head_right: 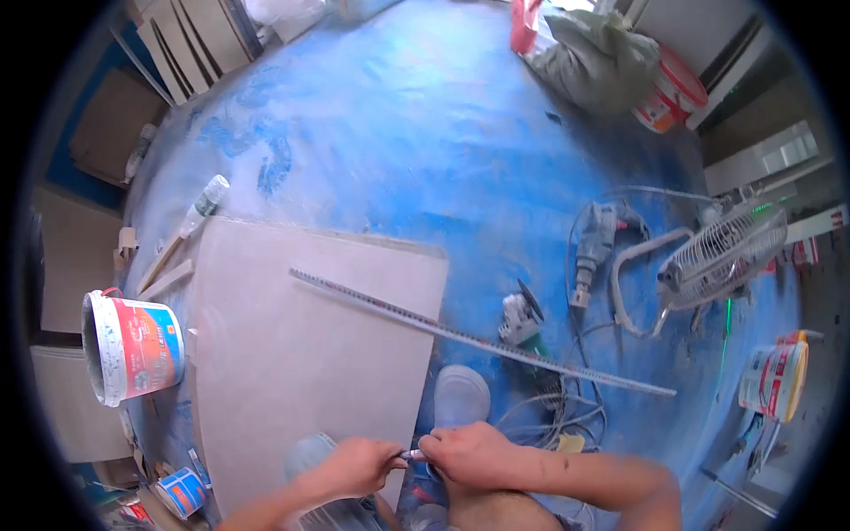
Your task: The person uses a measuring tape to measure the distance from an electrical box on a wall to the corner, then transfers those measurements onto a tile by marking lines with a pen and tape measure.
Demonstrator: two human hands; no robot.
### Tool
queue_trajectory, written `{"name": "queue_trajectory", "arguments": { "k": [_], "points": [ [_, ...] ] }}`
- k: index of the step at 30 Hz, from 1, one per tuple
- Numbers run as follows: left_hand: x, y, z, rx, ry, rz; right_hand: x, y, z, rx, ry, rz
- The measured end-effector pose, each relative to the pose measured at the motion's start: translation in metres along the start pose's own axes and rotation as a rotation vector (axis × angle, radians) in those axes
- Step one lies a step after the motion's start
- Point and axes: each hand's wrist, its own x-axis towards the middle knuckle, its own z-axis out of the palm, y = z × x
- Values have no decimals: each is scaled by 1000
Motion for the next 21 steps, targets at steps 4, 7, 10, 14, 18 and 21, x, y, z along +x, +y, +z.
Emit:
{"name": "queue_trajectory", "arguments": {
  "k": [4,7,10,14,18,21],
  "points": [
    [-21,-46,-6,221,406,-34,-25,49,9,591,-127,378],
    [-12,-44,-20,-48,588,-43,-27,48,-12,1452,120,578],
    [12,-14,-22,-457,529,15,3,18,-22,1683,356,427],
    [34,-2,-14,-755,376,62,25,11,-18,1804,558,288],
    [42,-2,-15,-959,351,93,28,16,-21,1729,540,324],
    [47,-2,-22,-948,313,109,31,20,-25,1736,541,377]
  ]
}}
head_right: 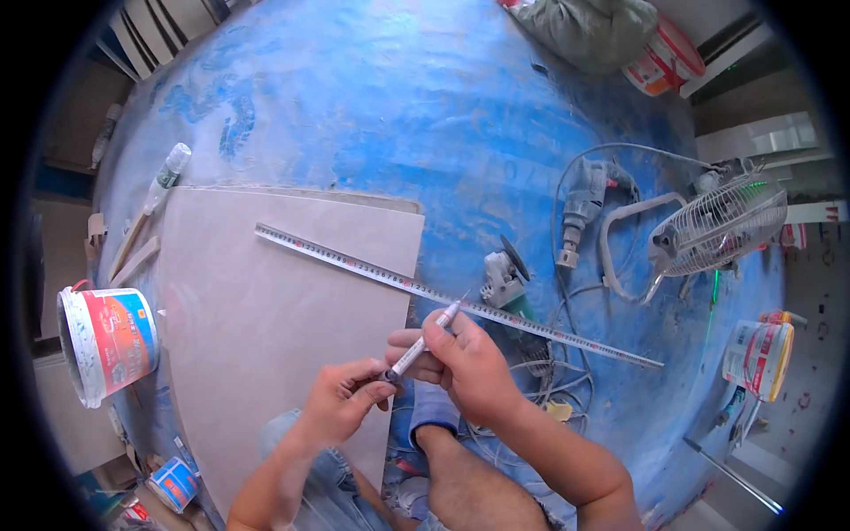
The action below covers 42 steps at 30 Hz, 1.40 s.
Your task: The person uses a measuring tape to measure the distance from an electrical box on a wall to the corner, then transfers those measurements onto a tile by marking lines with a pen and tape measure.
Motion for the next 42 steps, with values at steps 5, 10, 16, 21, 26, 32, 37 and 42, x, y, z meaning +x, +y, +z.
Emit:
{"name": "queue_trajectory", "arguments": {
  "k": [5,10,16,21,26,32,37,42],
  "points": [
    [9,11,5,164,67,45,2,1,4,-238,96,-228],
    [14,-4,13,507,275,248,5,43,-2,-365,177,-335],
    [27,-57,-32,14,342,45,43,23,-30,-1094,105,-283],
    [101,-15,-116,759,537,227,115,5,-72,-1748,198,-304],
    [142,-16,-139,975,513,379,128,-26,-73,-1437,4,15],
    [170,-25,-161,784,502,246,127,-78,-39,-1427,-91,103],
    [194,0,-148,695,544,279,161,-86,-60,-1509,64,-25],
    [203,-1,-151,804,613,332,186,-86,-65,-1441,158,85]
  ]
}}
